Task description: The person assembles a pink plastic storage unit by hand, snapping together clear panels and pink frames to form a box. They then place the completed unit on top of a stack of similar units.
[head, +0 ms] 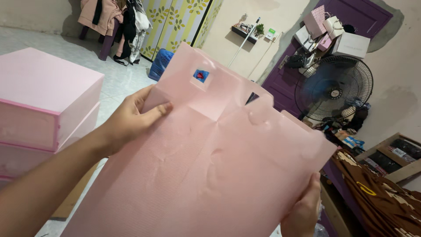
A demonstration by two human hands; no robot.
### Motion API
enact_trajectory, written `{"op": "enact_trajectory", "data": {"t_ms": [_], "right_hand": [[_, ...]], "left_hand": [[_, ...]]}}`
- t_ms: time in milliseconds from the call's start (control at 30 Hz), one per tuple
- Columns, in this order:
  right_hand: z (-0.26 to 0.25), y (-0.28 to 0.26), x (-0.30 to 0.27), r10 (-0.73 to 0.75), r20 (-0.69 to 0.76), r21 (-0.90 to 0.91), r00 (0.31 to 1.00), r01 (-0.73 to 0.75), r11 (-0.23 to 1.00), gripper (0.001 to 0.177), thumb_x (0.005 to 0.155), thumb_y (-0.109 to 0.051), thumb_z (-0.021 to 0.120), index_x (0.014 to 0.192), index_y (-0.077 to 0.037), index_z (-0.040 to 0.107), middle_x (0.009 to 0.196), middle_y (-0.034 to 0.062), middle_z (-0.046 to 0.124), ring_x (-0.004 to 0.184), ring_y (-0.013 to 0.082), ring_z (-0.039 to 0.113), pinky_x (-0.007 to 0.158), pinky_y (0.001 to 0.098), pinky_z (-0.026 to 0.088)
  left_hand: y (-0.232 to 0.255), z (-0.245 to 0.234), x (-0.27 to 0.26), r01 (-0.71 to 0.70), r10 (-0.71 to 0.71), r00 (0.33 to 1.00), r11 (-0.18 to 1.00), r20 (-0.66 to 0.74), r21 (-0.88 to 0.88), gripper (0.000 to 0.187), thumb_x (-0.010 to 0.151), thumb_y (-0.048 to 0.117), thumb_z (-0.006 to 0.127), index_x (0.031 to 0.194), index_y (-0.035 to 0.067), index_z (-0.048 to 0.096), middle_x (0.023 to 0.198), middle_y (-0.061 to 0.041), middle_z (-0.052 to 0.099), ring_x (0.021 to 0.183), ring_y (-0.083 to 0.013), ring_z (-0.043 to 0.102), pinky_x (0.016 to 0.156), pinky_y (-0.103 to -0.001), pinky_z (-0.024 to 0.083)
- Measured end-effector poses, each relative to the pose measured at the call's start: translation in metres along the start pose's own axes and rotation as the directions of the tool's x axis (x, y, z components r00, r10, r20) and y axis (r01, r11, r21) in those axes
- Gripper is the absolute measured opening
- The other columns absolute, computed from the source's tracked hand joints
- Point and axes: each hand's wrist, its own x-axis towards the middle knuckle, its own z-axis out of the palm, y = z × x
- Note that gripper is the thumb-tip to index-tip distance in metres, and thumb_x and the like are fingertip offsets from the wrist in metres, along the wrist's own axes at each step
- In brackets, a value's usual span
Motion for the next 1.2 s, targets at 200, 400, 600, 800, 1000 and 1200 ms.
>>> {"op": "enact_trajectory", "data": {"t_ms": [200,400,600,800,1000,1200], "right_hand": [[0.001,0.012,-0.007,-0.227,-0.096,-0.275,0.969,0.194,0.942,0.026,0.112,-0.025,0.05,0.121,-0.001,0.054,0.107,0.0138,0.063,0.086,0.0166,0.062,0.074,0.0307,0.054],[0.002,0.016,-0.005,-0.397,-0.046,-0.209,0.917,0.379,0.901,0.032,0.111,-0.031,0.057,0.122,0.0,0.056,0.108,0.0075,0.067,0.089,0.0101,0.062,0.074,0.0276,0.052],[-0.009,0.005,-0.001,-0.12,0.016,-0.085,0.993,0.12,0.989,0.033,0.103,-0.034,0.059,0.119,-0.006,0.054,0.103,0.0066,0.069,0.087,0.0126,0.067,0.073,0.029,0.057],[-0.029,0.034,-0.016,0.346,0.04,-0.359,0.937,-0.31,0.88,0.039,0.094,-0.036,0.061,0.126,-0.014,0.062,0.103,0.0105,0.075,0.084,0.0167,0.072,0.071,0.0362,0.059],[-0.038,0.055,-0.024,0.056,0.125,-0.252,0.991,-0.023,0.967,0.029,0.098,-0.025,0.06,0.121,-0.007,0.058,0.101,0.0134,0.076,0.086,0.0117,0.069,0.072,0.0282,0.055],[-0.045,0.039,-0.021,-0.052,-0.076,-0.339,0.996,0.023,0.94,0.021,0.104,-0.024,0.059,0.116,-0.007,0.056,0.078,0.0124,0.069,0.06,0.0123,0.055,0.05,0.0282,0.042]], "left_hand": [[-0.009,0.001,0.007,-0.245,0.257,0.961,0.962,-0.101,0.123,0.04,0.094,0.025,0.068,0.125,0.0,0.061,0.108,-0.007,0.074,0.096,-0.0099,0.07,0.083,-0.028,0.058],[-0.011,-0.001,0.023,-0.26,0.27,0.949,0.962,-0.162,0.081,0.044,0.095,0.026,0.07,0.128,0.001,0.056,0.102,-0.008,0.073,0.086,-0.0082,0.07,0.069,-0.026,0.056],[-0.028,-0.001,0.036,-0.424,0.456,0.838,0.89,-0.298,0.169,0.027,0.105,0.018,0.069,0.122,0.002,0.055,0.098,-0.006,0.069,0.08,-0.006,0.062,0.065,-0.024,0.048],[-0.036,-0.013,0.037,-0.503,0.477,0.756,0.862,-0.447,0.068,0.024,0.117,0.015,0.068,0.122,0.006,0.046,0.104,-0.002,0.066,0.089,-0.0033,0.058,0.077,-0.021,0.047],[-0.032,-0.002,0.03,-0.354,0.284,0.851,0.932,-0.442,-0.082,0.026,0.112,0.02,0.066,0.12,0.008,0.045,0.097,-0.004,0.067,0.084,-0.0038,0.059,0.071,-0.022,0.049],[-0.057,-0.011,0.009,0.138,-0.177,0.978,0.945,-0.107,-0.298,0.037,0.102,0.03,0.061,0.13,0.007,0.052,0.098,-0.007,0.064,0.074,-0.012,0.053,0.062,-0.028,0.047]]}}
